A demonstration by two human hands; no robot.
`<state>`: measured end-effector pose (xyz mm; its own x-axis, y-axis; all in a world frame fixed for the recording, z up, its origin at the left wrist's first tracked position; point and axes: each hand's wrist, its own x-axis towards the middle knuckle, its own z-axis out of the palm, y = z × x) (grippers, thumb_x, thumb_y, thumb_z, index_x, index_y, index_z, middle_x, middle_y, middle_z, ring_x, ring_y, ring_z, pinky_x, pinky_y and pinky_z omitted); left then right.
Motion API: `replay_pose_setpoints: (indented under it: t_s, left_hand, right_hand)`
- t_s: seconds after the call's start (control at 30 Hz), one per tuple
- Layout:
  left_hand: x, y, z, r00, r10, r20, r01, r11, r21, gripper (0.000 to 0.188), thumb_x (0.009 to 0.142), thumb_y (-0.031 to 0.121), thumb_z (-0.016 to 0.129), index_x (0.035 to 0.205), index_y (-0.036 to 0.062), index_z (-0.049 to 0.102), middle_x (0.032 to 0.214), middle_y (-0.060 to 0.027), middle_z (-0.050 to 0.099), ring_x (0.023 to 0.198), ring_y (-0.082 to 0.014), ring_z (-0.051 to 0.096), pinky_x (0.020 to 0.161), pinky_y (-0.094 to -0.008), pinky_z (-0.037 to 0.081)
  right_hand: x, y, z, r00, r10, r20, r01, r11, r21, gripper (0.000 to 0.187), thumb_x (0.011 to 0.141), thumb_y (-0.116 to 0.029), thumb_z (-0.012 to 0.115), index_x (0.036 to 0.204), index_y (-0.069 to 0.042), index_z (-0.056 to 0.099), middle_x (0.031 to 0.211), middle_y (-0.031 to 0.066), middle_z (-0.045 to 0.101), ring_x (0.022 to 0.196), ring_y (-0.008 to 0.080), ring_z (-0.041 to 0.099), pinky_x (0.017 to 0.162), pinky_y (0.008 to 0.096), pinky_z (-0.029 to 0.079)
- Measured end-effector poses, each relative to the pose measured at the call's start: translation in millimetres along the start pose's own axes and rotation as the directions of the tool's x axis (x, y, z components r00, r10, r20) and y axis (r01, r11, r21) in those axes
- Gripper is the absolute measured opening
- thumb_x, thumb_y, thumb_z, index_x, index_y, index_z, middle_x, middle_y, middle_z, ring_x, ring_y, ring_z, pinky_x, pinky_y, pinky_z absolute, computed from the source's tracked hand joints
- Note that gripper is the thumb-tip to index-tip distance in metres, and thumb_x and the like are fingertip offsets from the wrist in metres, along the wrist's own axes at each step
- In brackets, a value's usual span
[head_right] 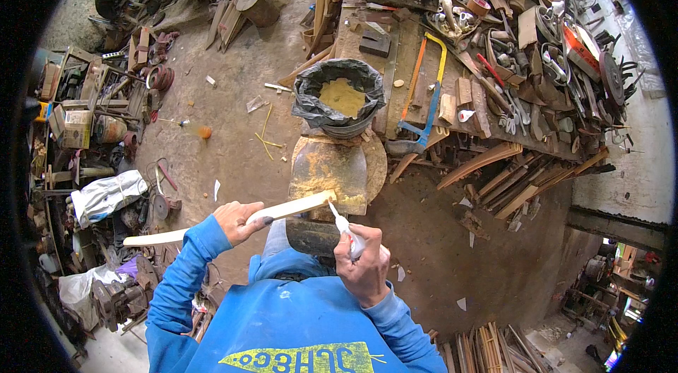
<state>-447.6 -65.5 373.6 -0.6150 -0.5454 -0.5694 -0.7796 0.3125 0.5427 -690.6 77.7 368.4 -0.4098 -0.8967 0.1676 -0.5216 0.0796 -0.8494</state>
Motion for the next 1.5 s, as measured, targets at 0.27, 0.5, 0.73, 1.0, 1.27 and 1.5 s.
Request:
replay_pose_setpoints:
  t_s: [0.27,0.5,0.73,1.0,1.27,1.5]
  left_hand:
    - [-0.6,0.7,0.8,0.999,0.021,-0.027,-0.022,1.000,-0.019,0.039,0.097,0.045,0.049,0.097,0.0075,0.059,0.068,-0.0196,0.058,0.069,-0.0420,0.058,0.061,-0.0503,0.042]
    - [0.4,-0.4,-0.1,1.000,0.007,-0.005,-0.007,1.000,-0.018,0.039,0.097,0.045,0.049,0.097,0.0075,0.059,0.068,-0.0199,0.058,0.069,-0.0418,0.058,0.061,-0.0503,0.042]
    - [1.2,-1.0,0.3,1.000,0.013,-0.010,-0.013,1.000,-0.020,0.040,0.096,0.046,0.050,0.097,0.0074,0.060,0.069,-0.0199,0.059,0.070,-0.0422,0.058,0.061,-0.0503,0.042]
    - [-0.1,0.7,0.3,1.000,-0.013,-0.012,0.013,1.000,0.001,0.041,0.095,0.048,0.051,0.096,0.0078,0.059,0.067,-0.0201,0.058,0.069,-0.0420,0.058,0.060,-0.0505,0.042]
    - [-1.4,3.2,-0.4,0.999,0.003,-0.054,-0.001,0.999,0.041,0.042,0.095,0.049,0.051,0.094,0.0075,0.058,0.064,-0.0204,0.057,0.066,-0.0428,0.058,0.058,-0.0507,0.042]
    - [-0.4,1.1,1.7,0.999,0.018,-0.043,-0.017,1.000,0.020,0.040,0.095,0.047,0.051,0.096,0.0082,0.058,0.065,-0.0213,0.057,0.067,-0.0433,0.058,0.058,-0.0512,0.042]
  right_hand:
    - [0.6,0.8,0.6,1.000,0.007,-0.021,-0.007,1.000,-0.003,0.025,0.086,-0.009,0.065,0.104,-0.001,0.050,0.070,0.0144,0.062,0.056,0.0273,0.065,0.052,0.0364,0.052]
    - [1.3,-0.3,1.0,1.000,-0.007,-0.028,0.006,0.999,-0.040,0.025,0.085,-0.008,0.065,0.104,-0.001,0.050,0.073,0.0165,0.063,0.058,0.0293,0.066,0.053,0.0363,0.053]
    - [-1.6,-2.4,2.4,1.000,0.016,0.013,-0.016,1.000,-0.010,0.024,0.084,-0.007,0.065,0.102,-0.001,0.050,0.075,0.0183,0.064,0.060,0.0303,0.067,0.054,0.0370,0.053]
    - [-0.9,-1.8,5.2,0.999,-0.022,0.028,0.022,1.000,0.016,0.025,0.085,-0.008,0.065,0.103,-0.001,0.049,0.076,0.0177,0.064,0.060,0.0292,0.067,0.054,0.0365,0.053]
    - [-1.8,-3.6,2.9,0.999,0.016,0.035,-0.017,0.999,0.031,0.025,0.086,-0.009,0.065,0.104,-0.001,0.049,0.075,0.0175,0.063,0.059,0.0285,0.066,0.054,0.0365,0.053]
    - [-3.4,-2.2,3.0,0.998,0.018,0.053,-0.021,0.999,0.047,0.025,0.086,-0.009,0.065,0.104,-0.001,0.049,0.074,0.0175,0.063,0.060,0.0288,0.067,0.054,0.0364,0.053]
